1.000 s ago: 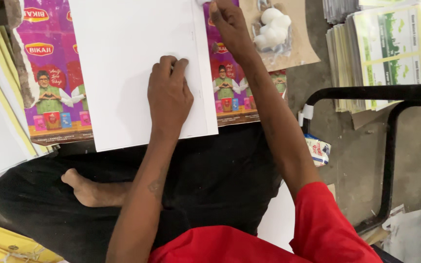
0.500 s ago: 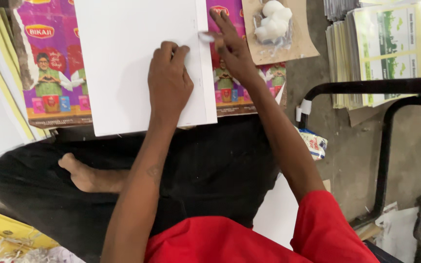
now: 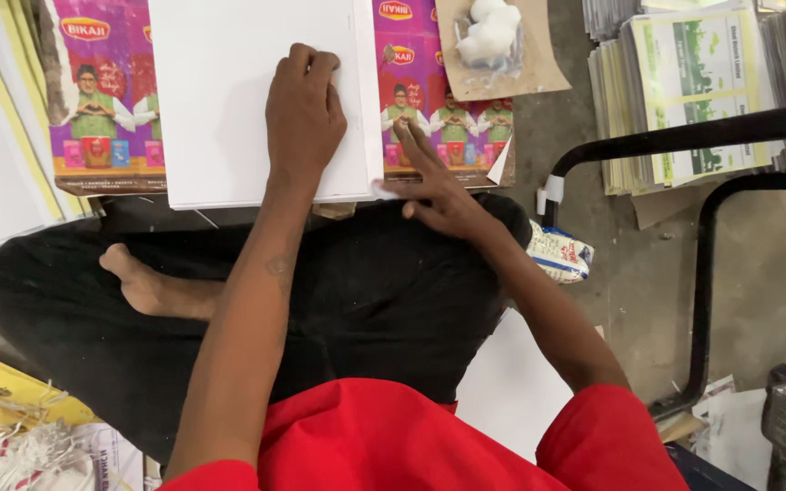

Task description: The person sits on the floor and repeatedly applies glue to the spine of a stack of white paper sheets. They then press the spine to secure the sheets together and place the finished stack aside. The person repeats this process with multiple stacks of paper.

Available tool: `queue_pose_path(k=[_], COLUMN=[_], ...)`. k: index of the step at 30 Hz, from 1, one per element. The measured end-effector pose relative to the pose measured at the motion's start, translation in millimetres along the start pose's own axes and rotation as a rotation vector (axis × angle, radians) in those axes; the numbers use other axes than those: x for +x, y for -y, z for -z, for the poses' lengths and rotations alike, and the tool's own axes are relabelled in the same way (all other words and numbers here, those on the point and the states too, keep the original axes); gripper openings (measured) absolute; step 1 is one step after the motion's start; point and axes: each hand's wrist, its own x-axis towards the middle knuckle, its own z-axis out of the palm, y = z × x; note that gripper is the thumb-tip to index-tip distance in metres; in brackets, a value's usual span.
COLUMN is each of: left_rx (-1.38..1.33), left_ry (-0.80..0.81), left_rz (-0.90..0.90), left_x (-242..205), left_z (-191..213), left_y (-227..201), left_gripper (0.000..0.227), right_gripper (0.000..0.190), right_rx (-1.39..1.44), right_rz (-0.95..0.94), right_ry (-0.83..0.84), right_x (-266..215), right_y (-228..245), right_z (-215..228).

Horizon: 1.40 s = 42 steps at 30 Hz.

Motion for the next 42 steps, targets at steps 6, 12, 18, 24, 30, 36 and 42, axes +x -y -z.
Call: queue_pose_path(k=[6,12,18,24,30,36,42], left_rx=[0.126,0.326,0.168,-0.006,-0.142,-0.251,-0.277], left_ry=[0.089,0.153,0.297,0.222,0.111,0.074,0.061], left_rz=[0.046,0.198,0.293,0.290,0.268,0.346,0.370], left_x=[8,25,33,17,8,11,12], left_z=[-7,-33,-31,-25,-25,-19,-13], left_y=[-3,-13,7,17,16,8,0], left_gripper=[0.049,0.090,0.070,0.030,0.025,0.047,0.057], right_gripper=[0.037,0.047,0.056,0.057,0.063,0.083,0.112], right_rx=[-0.039,0.101,0.165,0.191,0.235,0.110,0.106], right_rz=[0.078,-0.045,-0.068,-0.162,-0.197,-0.239,-0.326], right_ry=[-0.134,-0.440,-0.451,-0.521,-0.568,-0.535,-0.548], right_x=[-14,-13,-13,-7,4,40,104], right_y=[13,14,14,6,8,14,-18], right_z=[4,5,7,2,6,18,3])
